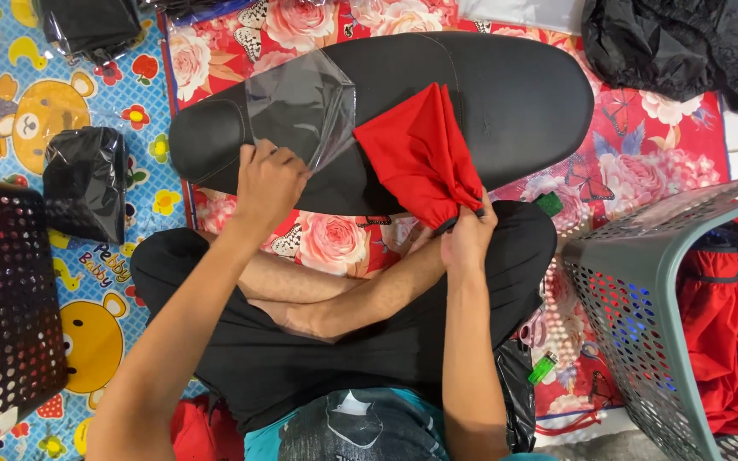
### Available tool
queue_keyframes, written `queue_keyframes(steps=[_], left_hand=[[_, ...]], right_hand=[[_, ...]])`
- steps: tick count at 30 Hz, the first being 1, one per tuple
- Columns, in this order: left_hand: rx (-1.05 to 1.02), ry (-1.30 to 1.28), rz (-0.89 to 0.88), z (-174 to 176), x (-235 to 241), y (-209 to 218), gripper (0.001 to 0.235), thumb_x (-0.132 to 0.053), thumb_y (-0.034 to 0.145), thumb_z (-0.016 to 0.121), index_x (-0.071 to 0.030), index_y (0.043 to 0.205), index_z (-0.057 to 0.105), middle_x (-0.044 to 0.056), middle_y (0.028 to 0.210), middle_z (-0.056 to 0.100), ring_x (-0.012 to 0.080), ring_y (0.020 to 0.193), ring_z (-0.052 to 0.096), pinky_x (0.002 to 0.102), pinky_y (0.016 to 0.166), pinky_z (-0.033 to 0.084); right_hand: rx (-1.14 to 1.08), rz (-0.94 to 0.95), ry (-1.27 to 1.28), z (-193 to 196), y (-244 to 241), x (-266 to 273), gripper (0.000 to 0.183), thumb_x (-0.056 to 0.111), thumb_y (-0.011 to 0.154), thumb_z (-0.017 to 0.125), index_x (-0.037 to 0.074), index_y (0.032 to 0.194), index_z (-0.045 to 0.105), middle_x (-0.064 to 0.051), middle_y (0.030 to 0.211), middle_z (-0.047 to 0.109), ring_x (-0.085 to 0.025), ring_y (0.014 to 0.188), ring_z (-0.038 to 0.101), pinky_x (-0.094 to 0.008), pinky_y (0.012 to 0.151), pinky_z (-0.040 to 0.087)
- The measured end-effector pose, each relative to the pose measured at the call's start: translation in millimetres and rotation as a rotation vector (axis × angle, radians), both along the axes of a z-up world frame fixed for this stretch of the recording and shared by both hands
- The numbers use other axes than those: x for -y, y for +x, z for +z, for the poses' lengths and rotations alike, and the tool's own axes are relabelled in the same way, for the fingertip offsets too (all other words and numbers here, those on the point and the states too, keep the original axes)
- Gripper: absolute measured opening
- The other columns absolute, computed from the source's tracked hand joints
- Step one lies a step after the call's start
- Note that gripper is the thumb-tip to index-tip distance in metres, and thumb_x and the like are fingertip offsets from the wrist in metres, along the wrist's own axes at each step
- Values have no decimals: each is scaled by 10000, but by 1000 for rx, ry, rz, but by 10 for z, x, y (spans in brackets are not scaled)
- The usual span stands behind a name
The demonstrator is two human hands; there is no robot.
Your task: The person folds a red garment and places it into a clear plastic bag, then seals the bag. They then take a red fabric cover and stretch it over a black motorcycle seat cushion, smoothing it out and using a small green tool to adjust the fit.
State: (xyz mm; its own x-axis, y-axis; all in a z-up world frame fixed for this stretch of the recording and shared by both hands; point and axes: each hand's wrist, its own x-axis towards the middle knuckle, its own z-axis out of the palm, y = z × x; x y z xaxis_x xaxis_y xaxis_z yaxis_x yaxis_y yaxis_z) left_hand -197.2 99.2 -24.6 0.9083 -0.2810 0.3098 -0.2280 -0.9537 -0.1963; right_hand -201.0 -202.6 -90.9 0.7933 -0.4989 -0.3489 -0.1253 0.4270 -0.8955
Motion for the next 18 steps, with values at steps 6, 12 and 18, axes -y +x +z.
queue_keyframes(steps=[6, 12, 18], left_hand=[[-485, -704, 40, 486, 84, 155, 151, -15, 917, 703, -59, 1045, 770, 135, 852, 750, 316, 787, 745, 369, 696, 577], [-559, -905, 29, 279, -25, 304, 134, -7, 874, 749, -18, 1003, 784, 192, 848, 738, 341, 822, 746, 367, 683, 594], [-591, -861, -37, 402, 97, 311, 167, 12, 824, 779, -35, 981, 811, 173, 846, 733, 310, 801, 729, 358, 700, 599]], right_hand=[[20, 107, 134, 232, -3, 234, 254, -1, 1031, 559, 67, 1198, 737, -202, 996, 714, -297, 951, 713, -451, 866, 625], [23, 160, 124, 328, -37, 453, 250, -24, 1026, 547, 35, 1179, 736, -215, 999, 712, -293, 943, 715, -454, 834, 631], [59, 74, 107, 495, -127, 764, 256, -44, 1001, 566, 38, 1177, 732, -238, 1015, 718, -359, 988, 732, -507, 883, 636]])
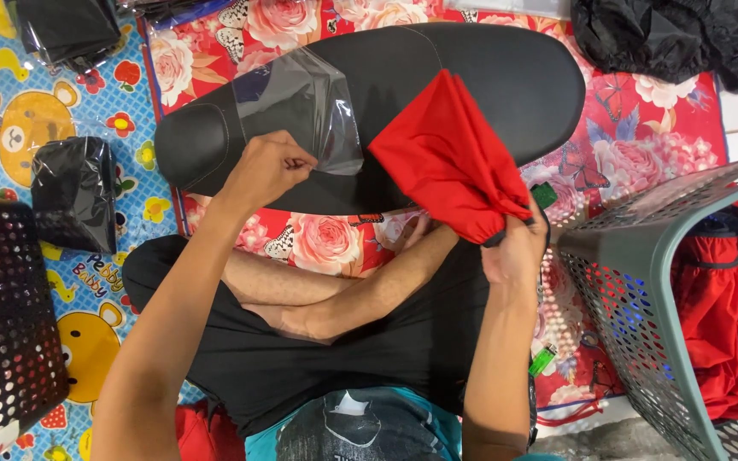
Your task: The person folds a red garment and places it into a clear plastic bag, then seals the bag. They then take a red fabric cover and stretch it over a black motorcycle seat cushion, smoothing it out and using a small green tool to adjust the fit.
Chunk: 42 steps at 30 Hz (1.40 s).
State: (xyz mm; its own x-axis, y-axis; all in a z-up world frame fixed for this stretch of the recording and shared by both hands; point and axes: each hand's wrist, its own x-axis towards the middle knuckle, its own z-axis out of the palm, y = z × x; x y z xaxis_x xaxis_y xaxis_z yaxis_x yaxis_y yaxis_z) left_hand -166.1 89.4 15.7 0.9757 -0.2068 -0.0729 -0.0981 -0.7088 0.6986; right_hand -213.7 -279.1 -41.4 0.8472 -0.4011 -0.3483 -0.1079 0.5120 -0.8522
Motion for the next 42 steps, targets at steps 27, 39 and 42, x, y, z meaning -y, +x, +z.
queue_keyframes(steps=[27, 39, 42], left_hand=[[620, 513, -219, -491, -38, -114, 112, -206, 917, 788, -116, 964, 742, 6, 1001, 643, 172, 975, 627, 301, 802, 511], [764, 556, -270, -731, -125, 10, 100, -177, 905, 771, -105, 891, 702, 25, 880, 628, 193, 869, 620, 299, 729, 510], [750, 474, -223, -634, -84, -66, 115, -182, 915, 772, -114, 922, 678, 16, 895, 627, 193, 853, 623, 300, 714, 495]], right_hand=[[-73, -13, 59, 298, -389, -85, 254, -69, 959, 588, 23, 1148, 729, -207, 991, 716, -347, 983, 730, -511, 900, 625], [-82, 75, 89, 228, -431, -382, 243, -91, 956, 583, -19, 1141, 725, -243, 979, 711, -345, 916, 729, -502, 822, 635], [-107, 100, 89, 182, -450, -442, 245, -87, 961, 574, -15, 1139, 725, -241, 992, 713, -339, 918, 726, -497, 821, 631]])
